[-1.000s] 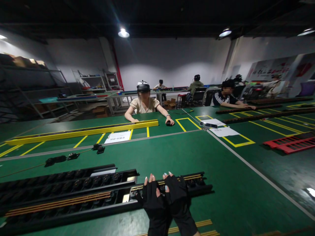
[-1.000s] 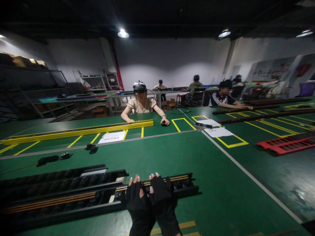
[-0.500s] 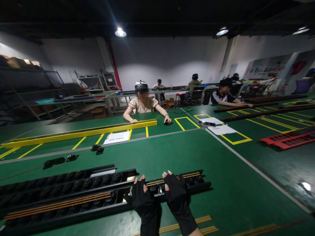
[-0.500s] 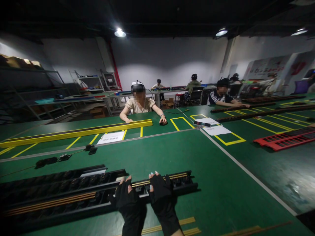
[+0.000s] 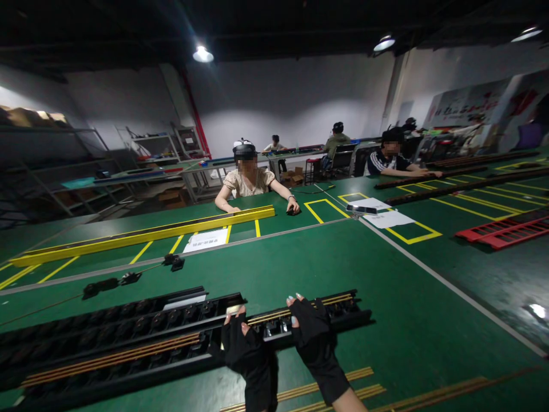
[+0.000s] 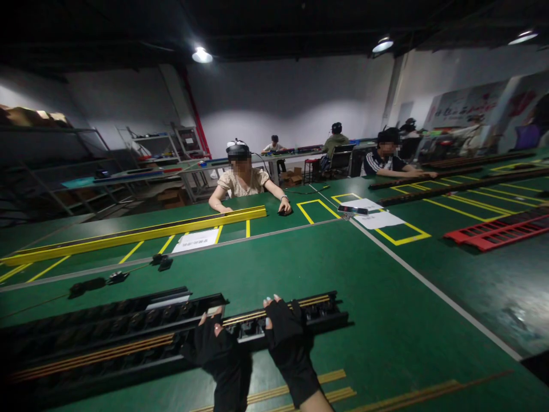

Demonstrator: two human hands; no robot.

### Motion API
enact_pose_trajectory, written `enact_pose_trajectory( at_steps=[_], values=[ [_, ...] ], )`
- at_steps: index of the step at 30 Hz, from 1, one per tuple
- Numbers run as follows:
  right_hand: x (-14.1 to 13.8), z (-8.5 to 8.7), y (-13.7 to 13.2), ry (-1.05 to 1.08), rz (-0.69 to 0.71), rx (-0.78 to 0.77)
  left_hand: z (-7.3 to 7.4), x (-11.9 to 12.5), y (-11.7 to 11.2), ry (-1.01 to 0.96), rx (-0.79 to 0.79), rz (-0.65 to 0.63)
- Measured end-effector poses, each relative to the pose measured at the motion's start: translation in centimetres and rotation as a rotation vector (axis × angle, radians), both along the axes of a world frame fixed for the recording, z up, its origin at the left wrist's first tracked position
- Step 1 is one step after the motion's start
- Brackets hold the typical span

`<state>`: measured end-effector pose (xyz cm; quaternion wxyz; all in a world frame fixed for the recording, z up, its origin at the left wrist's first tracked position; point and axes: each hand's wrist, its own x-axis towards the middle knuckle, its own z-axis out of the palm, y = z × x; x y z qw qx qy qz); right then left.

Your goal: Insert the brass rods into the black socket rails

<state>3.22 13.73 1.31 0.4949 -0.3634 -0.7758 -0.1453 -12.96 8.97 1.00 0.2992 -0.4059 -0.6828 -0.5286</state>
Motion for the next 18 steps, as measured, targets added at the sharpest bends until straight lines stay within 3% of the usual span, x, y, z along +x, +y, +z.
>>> enact_pose_trajectory(
  at_steps=[4,8,18],
  values=[
    [-0.2,0.2,0.0,0.030,-0.005,0.011,-0.2,0.6,0.2,0.078,-0.049,-0.052],
    [-0.2,0.2,0.0,-0.013,-0.011,0.016,-0.6,1.0,0.4,0.127,-0.151,-0.016],
    [-0.5,1.0,-0.3,0.054,0.003,0.012,0.5,4.0,0.7,0.205,-0.157,-0.123]
  ],
)
